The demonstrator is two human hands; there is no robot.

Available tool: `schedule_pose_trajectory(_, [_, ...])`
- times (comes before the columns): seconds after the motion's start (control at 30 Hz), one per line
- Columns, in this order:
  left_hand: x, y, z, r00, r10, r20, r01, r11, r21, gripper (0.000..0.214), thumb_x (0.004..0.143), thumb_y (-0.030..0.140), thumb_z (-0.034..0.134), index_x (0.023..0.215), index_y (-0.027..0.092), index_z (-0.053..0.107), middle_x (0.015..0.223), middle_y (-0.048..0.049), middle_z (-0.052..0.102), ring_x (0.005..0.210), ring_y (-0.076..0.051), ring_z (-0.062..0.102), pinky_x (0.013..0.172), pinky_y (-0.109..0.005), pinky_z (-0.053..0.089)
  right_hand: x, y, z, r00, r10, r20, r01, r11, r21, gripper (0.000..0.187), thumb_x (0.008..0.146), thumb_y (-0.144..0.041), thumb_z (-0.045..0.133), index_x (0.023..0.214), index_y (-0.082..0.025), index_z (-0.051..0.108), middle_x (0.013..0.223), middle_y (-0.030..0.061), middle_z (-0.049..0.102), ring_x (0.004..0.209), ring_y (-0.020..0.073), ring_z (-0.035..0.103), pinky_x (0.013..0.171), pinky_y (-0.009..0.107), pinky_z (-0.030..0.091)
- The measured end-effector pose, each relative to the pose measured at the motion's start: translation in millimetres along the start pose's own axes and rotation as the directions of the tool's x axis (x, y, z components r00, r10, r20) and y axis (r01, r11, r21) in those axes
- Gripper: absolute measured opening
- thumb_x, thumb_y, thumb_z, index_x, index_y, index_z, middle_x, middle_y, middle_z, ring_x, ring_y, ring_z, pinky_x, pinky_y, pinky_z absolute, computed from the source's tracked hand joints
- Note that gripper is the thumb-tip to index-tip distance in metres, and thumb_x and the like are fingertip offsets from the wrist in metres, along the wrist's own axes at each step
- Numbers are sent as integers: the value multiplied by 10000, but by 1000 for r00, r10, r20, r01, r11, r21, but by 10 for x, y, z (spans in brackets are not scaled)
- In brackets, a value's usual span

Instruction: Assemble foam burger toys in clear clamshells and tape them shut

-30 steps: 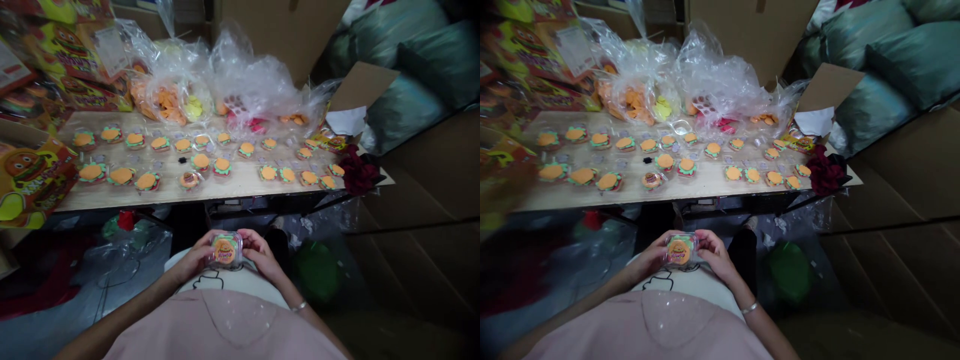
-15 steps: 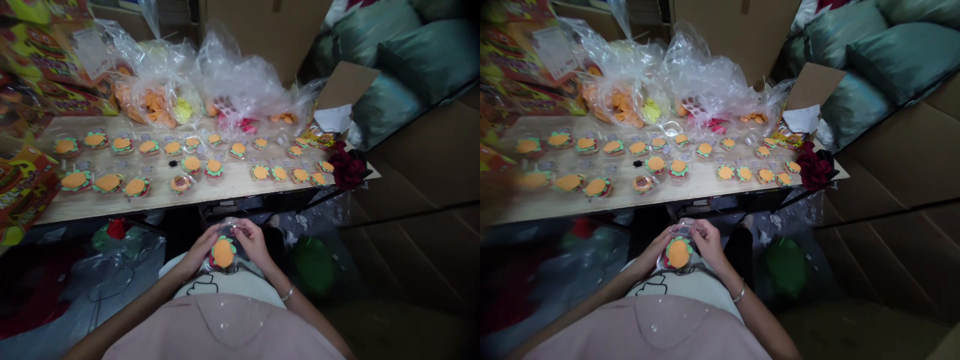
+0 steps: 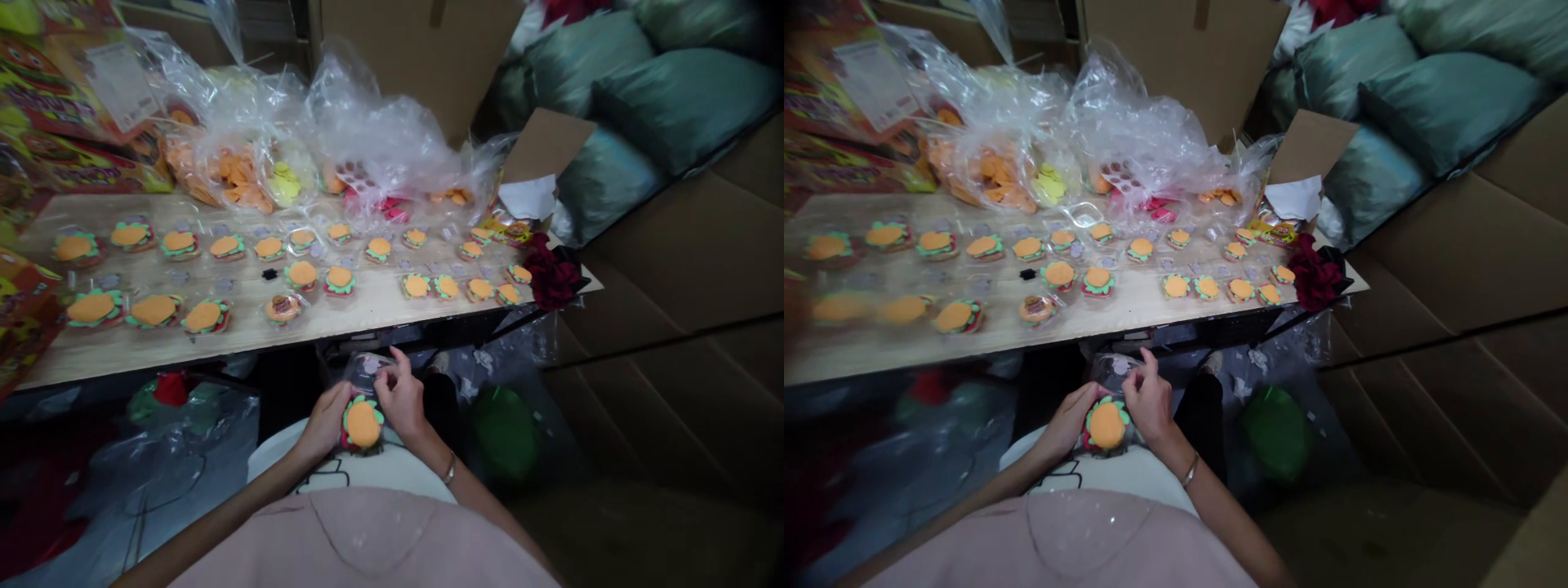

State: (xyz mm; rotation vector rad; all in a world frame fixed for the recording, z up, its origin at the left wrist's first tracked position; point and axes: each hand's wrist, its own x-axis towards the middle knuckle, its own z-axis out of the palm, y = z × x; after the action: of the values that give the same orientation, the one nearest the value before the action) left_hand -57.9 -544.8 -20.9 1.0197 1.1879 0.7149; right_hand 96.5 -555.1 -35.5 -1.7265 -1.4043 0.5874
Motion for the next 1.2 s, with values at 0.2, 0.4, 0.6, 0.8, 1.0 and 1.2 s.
schedule_pose_trajectory(0.2, [-69, -54, -9, 981, -175, 86, 185, 974, -127, 484, 730, 649, 530, 642, 174, 518, 577, -17, 593, 495, -154, 541, 492, -255, 384, 132, 264, -240, 963, -125, -238, 111, 991, -72, 439, 816, -175, 442, 1253, -144, 460, 973, 119, 627, 891, 218, 612, 810, 369, 499])
schedule_pose_trajectory(0.4, [93, -64, -176, 978, -12, -207, -8, 995, -96, 414, 751, 543, 617, 626, 170, 486, 545, 44, 482, 507, -89, 447, 500, -196, 336, 76, 312, -222, 979, -36, -199, 50, 997, 61, 255, 828, -168, 426, 1021, -171, 593, 943, 95, 625, 823, 190, 616, 755, 336, 512])
schedule_pose_trajectory(0.6, [299, -43, -241, 918, -247, 310, 358, 851, -384, 495, 715, 391, 709, 1145, 203, 553, 1001, -66, 653, 795, -182, 628, 692, -287, 475, 92, 160, -149, 989, -141, -44, 144, 987, 70, 253, 818, -131, 432, 981, -178, 619, 904, 71, 648, 849, 177, 617, 769, 304, 501])
schedule_pose_trajectory(0.8, [355, -128, -138, 864, -287, 415, 416, 869, -266, 379, 770, 440, 644, 976, 123, 669, 937, -110, 704, 811, -217, 657, 757, -319, 489, 235, 192, -221, 971, -204, 126, 186, 973, 140, 375, 835, -135, 396, 1167, -180, 566, 1046, 90, 635, 849, 161, 630, 784, 296, 501])
schedule_pose_trajectory(1.0, [331, -88, -193, 885, -332, 328, 435, 840, -325, 361, 745, 451, 658, 910, 129, 668, 832, -94, 717, 728, -207, 665, 712, -314, 498, 418, 642, -349, 997, 9, 74, 6, 978, -209, 368, 780, -121, 477, 1124, -151, 601, 913, 108, 666, 812, 201, 623, 745, 318, 485])
schedule_pose_trajectory(1.2, [266, -47, -145, 924, -288, 252, 364, 864, -348, 435, 741, 462, 666, 1046, 159, 604, 807, -70, 700, 709, -206, 661, 677, -303, 491, 440, 361, -390, 939, -143, 312, 259, 891, -373, 684, 752, -70, 438, 1418, -183, 331, 1297, 156, 529, 1313, 302, 349, 994, 490, 350])
